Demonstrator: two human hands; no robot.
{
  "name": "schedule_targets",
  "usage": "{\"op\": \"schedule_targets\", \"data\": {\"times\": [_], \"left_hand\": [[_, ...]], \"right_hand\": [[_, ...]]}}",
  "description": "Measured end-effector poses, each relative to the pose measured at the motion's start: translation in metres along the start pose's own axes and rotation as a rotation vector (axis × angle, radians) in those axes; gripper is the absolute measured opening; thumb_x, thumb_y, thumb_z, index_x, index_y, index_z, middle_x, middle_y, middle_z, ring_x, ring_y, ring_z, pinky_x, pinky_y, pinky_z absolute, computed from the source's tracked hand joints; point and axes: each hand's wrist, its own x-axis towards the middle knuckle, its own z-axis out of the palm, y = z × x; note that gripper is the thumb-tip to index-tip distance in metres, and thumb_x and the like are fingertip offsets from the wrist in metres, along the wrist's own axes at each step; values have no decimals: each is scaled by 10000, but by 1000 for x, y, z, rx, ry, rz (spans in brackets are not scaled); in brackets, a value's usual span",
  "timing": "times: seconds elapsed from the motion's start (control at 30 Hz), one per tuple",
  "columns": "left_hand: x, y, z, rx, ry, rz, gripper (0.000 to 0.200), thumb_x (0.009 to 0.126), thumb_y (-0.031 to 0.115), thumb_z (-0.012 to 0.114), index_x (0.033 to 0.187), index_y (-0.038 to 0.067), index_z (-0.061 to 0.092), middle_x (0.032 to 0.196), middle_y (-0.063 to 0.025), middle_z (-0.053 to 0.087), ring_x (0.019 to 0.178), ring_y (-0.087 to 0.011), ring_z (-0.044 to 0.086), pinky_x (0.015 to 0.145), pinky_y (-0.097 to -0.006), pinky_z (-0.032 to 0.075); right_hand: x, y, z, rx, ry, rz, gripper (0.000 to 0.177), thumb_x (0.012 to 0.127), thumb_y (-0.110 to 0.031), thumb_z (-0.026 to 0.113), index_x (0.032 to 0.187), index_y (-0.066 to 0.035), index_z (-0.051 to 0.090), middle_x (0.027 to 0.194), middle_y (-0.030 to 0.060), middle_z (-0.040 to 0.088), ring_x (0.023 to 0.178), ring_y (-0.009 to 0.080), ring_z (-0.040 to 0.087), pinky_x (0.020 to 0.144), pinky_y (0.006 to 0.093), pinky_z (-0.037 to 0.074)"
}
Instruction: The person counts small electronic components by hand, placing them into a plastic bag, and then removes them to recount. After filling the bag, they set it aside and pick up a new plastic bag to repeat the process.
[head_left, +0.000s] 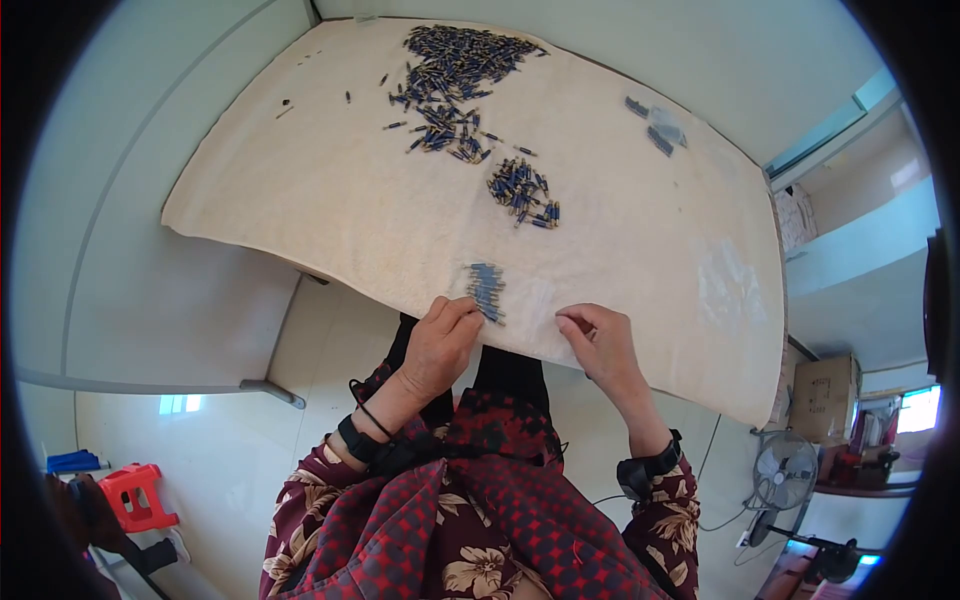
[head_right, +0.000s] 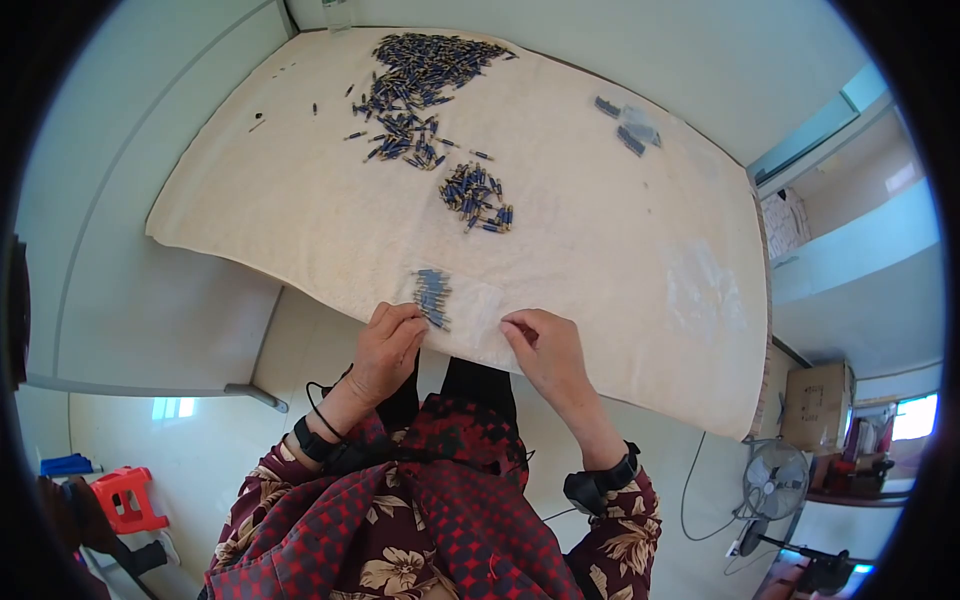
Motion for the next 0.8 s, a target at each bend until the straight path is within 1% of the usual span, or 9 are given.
{"op": "schedule_targets", "data": {"times": [0.07,0.17,0.2,0.3,0.33,0.43,0.6,0.7,0.8], "left_hand": [[2,0,0,11,-3,16,207,714,-52,667,896,31,614,973,-114,595,804,-305,555,673,-359,484],[2,3,-2,20,-14,1,211,711,-57,664,897,28,611,972,-117,593,807,-309,554,671,-365,482],[3,3,-2,26,-17,7,211,711,-57,664,897,28,611,972,-117,593,807,-309,554,671,-365,482],[3,4,-3,39,-29,11,215,707,-60,662,897,28,611,964,-114,592,814,-312,552,669,-368,482],[2,5,-4,40,-34,15,215,707,-60,662,897,28,611,964,-114,592,814,-312,552,669,-368,482],[3,5,-3,41,-24,6,218,699,-62,664,893,26,617,947,-117,586,816,-307,550,665,-369,481],[0,5,-2,25,-2,0,222,689,-65,664,888,25,623,918,-115,575,811,-299,549,655,-368,479],[-1,4,-2,27,-16,3,215,713,-26,621,923,23,620,912,-111,555,833,-299,550,684,-359,487],[-1,5,-3,30,-4,8,214,712,-28,619,920,23,619,906,-110,551,828,-298,548,681,-361,486]], "right_hand": [[-2,-2,7,29,-19,23,134,875,-89,641,930,22,692,717,42,662,623,64,565,534,211,444],[5,-5,14,160,-42,159,154,882,-101,639,916,42,682,718,53,657,596,70,561,525,211,447],[7,-4,15,167,-39,156,154,882,-101,639,916,42,682,718,53,657,596,70,561,525,211,447],[10,2,18,348,-55,231,175,867,-113,651,909,55,677,718,89,674,592,104,609,540,231,490],[10,2,17,353,-51,233,175,867,-113,651,909,55,677,718,89,674,592,104,609,540,231,490],[13,-3,13,500,-168,303,192,873,-110,646,927,73,665,703,61,658,576,86,589,512,209,480],[14,-10,11,529,-264,388,206,861,-111,662,936,81,660,699,58,654,557,88,582,521,215,488],[9,-11,21,449,-92,234,207,845,-112,681,924,78,661,691,53,651,544,80,576,506,212,479],[11,-10,22,325,-122,246,202,839,-105,686,921,78,659,676,44,645,535,73,570,495,209,472]]}}
